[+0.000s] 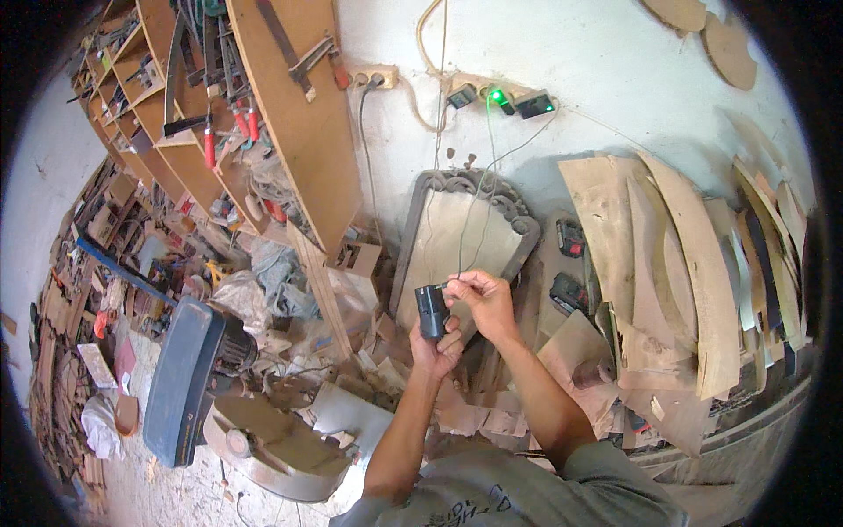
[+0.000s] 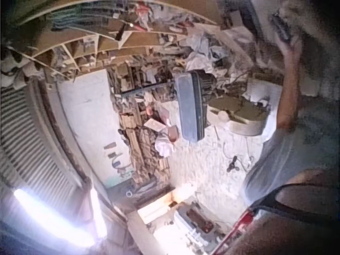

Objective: The person uses a drill to make holes in a wooden guitar fretboard piece while it is held on a CNC machine bed, then picks up the piece to check it.

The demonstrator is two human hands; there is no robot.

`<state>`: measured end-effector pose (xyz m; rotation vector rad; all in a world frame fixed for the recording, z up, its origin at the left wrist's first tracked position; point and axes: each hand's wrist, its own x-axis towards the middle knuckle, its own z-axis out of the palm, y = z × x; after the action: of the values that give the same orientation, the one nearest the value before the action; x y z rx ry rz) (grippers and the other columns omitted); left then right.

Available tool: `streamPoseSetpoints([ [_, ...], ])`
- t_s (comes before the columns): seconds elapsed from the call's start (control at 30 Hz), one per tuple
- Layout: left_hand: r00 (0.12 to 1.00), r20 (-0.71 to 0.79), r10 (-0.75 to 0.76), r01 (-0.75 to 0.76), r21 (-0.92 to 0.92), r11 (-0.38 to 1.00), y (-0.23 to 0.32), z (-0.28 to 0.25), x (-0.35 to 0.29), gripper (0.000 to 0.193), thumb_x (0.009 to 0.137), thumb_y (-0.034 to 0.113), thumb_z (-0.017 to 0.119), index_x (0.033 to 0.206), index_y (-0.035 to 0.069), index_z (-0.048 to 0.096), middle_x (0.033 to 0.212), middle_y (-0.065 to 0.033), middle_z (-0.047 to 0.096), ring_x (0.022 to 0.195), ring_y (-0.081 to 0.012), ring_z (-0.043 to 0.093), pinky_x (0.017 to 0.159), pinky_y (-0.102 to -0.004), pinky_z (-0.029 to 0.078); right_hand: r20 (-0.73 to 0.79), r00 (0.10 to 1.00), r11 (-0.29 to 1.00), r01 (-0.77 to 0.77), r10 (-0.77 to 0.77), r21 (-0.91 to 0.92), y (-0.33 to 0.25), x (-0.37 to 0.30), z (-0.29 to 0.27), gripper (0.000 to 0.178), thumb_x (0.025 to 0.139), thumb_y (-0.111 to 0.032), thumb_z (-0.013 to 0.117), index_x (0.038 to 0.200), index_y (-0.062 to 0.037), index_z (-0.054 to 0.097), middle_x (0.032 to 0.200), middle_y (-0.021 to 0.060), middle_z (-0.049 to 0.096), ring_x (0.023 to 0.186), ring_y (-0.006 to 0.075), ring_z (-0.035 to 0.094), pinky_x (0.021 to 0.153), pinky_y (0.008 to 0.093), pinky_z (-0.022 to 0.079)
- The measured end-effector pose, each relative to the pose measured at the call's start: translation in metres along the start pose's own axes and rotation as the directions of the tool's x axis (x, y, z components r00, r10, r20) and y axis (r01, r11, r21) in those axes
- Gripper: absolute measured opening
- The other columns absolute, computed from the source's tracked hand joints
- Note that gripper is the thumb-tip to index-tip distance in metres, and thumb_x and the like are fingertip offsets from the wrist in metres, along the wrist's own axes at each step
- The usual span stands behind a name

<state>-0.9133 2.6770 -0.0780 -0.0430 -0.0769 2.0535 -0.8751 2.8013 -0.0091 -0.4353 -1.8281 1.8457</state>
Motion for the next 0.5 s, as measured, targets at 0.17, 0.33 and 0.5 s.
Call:
streamPoseSetpoints([
  [0.17, 0.999, -0.035, -0.012, 0.014, 0.05, 0.999, 0.001, 0.003, 0.0, 0.046, 0.101, 0.043, 0.038, 0.123, 0.008, 0.057, 0.077, -0.0069, 0.054, 0.043, -0.0081, 0.033, 0.039, -0.0233, 0.027, -0.029, 1.0, 1.0, 0.011, -0.01, 0.025, -0.008, 0.0, 0.005, 0.016, 0.092, -0.012, 0.069, 0.096, 0.0036, 0.068, 0.085, 0.0081, 0.071, 0.074, 0.0119, 0.066, 0.071, 0.0269, 0.053],
  [0.33, 0.983, -0.181, 0.023, 0.031, 0.292, 0.956, 0.002, 0.023, 0.0, 0.047, 0.101, 0.047, 0.038, 0.121, 0.01, 0.059, 0.075, -0.0065, 0.057, 0.042, -0.0085, 0.033, 0.038, -0.0231, 0.026, -0.059, 0.998, 0.998, -0.032, 0.029, -0.05, -0.009, -0.003, 0.0, 0.022, 0.091, -0.019, 0.073, 0.09, 0.002, 0.069, 0.08, 0.0035, 0.069, 0.071, 0.01, 0.064, 0.068, 0.0253, 0.05],
  [0.5, 0.979, -0.201, 0.027, 0.06, 0.415, 0.908, 0.001, 0.031, 0.008, 0.053, 0.1, 0.056, 0.039, 0.115, 0.009, 0.06, 0.07, -0.0069, 0.058, 0.039, -0.0096, 0.035, 0.036, -0.023, 0.025, -0.122, 0.991, 0.998, -0.06, 0.06, 0.003, -0.013, -0.003, -0.004, 0.019, 0.091, -0.017, 0.072, 0.089, 0.0017, 0.068, 0.08, 0.0032, 0.067, 0.07, 0.0102, 0.063, 0.067, 0.0267, 0.052],
])
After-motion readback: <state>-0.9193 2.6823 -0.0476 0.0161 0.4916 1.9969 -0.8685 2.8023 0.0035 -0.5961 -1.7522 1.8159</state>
